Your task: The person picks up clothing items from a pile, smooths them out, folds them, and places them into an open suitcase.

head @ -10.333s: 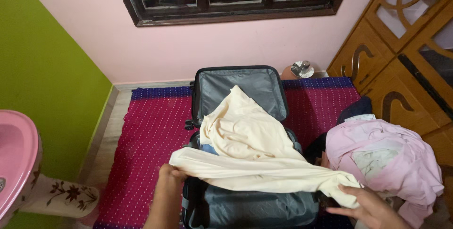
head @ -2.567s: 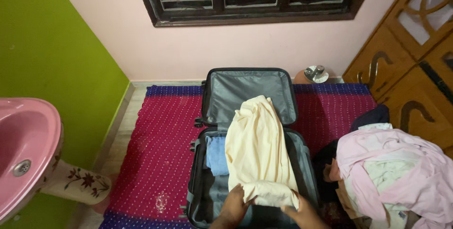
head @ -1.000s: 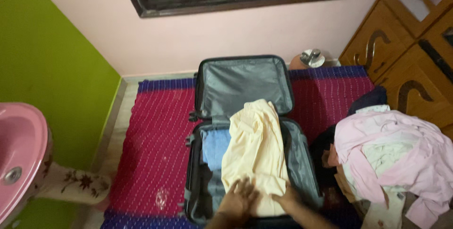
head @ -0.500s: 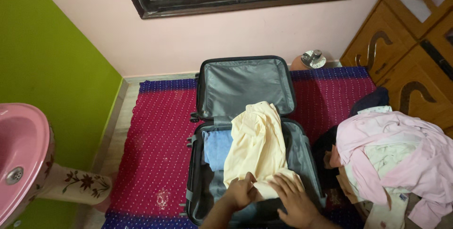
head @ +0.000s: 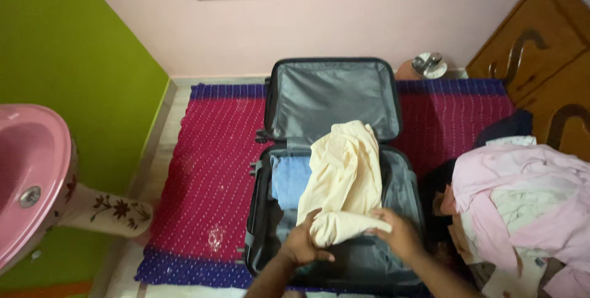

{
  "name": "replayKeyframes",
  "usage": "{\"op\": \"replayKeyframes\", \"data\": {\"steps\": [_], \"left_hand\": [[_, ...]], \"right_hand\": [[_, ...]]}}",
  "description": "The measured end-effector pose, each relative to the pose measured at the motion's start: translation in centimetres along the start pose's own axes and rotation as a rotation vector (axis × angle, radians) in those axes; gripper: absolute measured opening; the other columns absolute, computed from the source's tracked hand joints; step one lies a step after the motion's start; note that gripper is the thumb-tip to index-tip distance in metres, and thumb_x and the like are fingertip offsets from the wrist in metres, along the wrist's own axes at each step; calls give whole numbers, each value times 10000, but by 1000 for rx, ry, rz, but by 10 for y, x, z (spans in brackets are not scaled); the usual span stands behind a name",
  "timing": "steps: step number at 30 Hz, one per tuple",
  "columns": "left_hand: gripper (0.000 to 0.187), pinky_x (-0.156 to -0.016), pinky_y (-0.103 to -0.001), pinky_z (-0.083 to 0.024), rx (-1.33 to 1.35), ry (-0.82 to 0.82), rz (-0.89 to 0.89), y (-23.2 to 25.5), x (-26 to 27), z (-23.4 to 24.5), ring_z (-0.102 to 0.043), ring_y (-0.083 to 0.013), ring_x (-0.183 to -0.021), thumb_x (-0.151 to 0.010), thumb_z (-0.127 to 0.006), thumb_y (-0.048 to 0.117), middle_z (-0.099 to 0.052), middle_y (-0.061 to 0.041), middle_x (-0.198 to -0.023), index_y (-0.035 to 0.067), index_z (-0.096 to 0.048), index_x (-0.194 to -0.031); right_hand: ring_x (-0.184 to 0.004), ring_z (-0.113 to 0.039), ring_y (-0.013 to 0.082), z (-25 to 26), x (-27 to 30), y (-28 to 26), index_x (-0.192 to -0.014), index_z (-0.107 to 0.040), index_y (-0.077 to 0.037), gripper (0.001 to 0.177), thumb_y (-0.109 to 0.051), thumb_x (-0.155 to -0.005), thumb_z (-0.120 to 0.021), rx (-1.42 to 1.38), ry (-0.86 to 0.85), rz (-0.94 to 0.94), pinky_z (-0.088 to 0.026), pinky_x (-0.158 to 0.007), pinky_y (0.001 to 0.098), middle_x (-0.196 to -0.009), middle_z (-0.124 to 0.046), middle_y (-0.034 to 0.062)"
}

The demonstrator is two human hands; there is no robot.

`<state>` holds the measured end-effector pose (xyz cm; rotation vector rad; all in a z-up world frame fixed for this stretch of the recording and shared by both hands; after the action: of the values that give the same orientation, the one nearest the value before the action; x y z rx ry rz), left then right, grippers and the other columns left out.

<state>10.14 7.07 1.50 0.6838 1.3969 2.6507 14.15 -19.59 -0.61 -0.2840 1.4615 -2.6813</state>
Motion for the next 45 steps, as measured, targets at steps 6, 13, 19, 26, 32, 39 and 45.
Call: {"op": "replayKeyframes", "data": {"steps": [6, 13, 19, 26, 32, 39, 45], "left_hand": [[800, -921, -366, -556, 156, 299, 135, -49, -28, -12, -721, -276, -1074, -712, -928, 343, -742, -192, -1154, 62, -573, -1372], [570, -904, -374, -585, 646, 391, 176, -64, -40, -23, -741, -285, -1059, -825, -796, 292, -773, -180, -1155, 42, -610, -1303], [618, -922, -406, -551, 310, 502, 366, -57, -26, -7, -728, -355, -1078, -786, -790, 421, -745, -208, -1153, 63, -642, -1266], [958, -972, -443, -536, 252, 466, 452, -42, -4, -10, -678, -390, -1143, -723, -875, 466, -680, -245, -1227, 85, -379, -1449], [1021, -899, -505, -526, 72, 479, 162, -19, 11, -5, -602, -448, -1134, -633, -941, 347, -514, -225, -1350, 162, -329, -1429], [656, -952, -454, -509, 88, 498, 84, -65, 2, -24, -616, -389, -1106, -705, -891, 312, -629, -208, -1194, 110, -614, -1264], [605, -946, -427, -516, 103, 533, 153, -80, -10, -25, -631, -359, -1055, -686, -882, 339, -643, -214, -1138, 64, -707, -1196]], "right_hand": [[-965, -710, 196, -18, -7, 50, -1274, -555, -23, 604, -182, -778, -862, -448, 122, -215, -565, -840, 314, -1057, -763, 149], [-1142, -616, 171, -41, 11, 69, -1386, -462, -77, 861, -80, -643, -898, -516, 43, -370, -470, -983, 309, -1241, -655, 78], [-1102, -673, 224, -40, 15, 92, -1357, -539, -37, 694, -261, -769, -831, -364, 112, -387, -517, -974, 357, -1188, -712, 122], [-1078, -664, 383, -18, 23, 80, -1347, -504, -66, 852, -379, -663, -905, 95, 315, -314, -527, -927, 449, -1183, -669, 233], [-1135, -618, 436, -13, 35, 47, -1409, -452, -99, 876, -382, -700, -880, 221, 329, -295, -512, -945, 487, -1262, -605, 250], [-1275, -511, 445, -15, 51, -28, -1323, -495, -103, 771, -285, -673, -867, 232, 213, 54, -485, -997, 469, -1499, -358, 241], [-1375, -377, 404, -19, 51, -78, -1334, -548, -193, 887, -237, -554, -969, 410, -70, 169, -419, -1063, 471, -1598, -258, 154]]}}
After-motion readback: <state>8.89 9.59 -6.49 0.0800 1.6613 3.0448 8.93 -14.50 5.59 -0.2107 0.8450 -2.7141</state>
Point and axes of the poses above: each hand's wrist, its own x-axis away from the middle knuckle, its own z-axis out of the back of the hand, y = z × x, the point moved 10 cm from there along -x, towards the middle knuckle
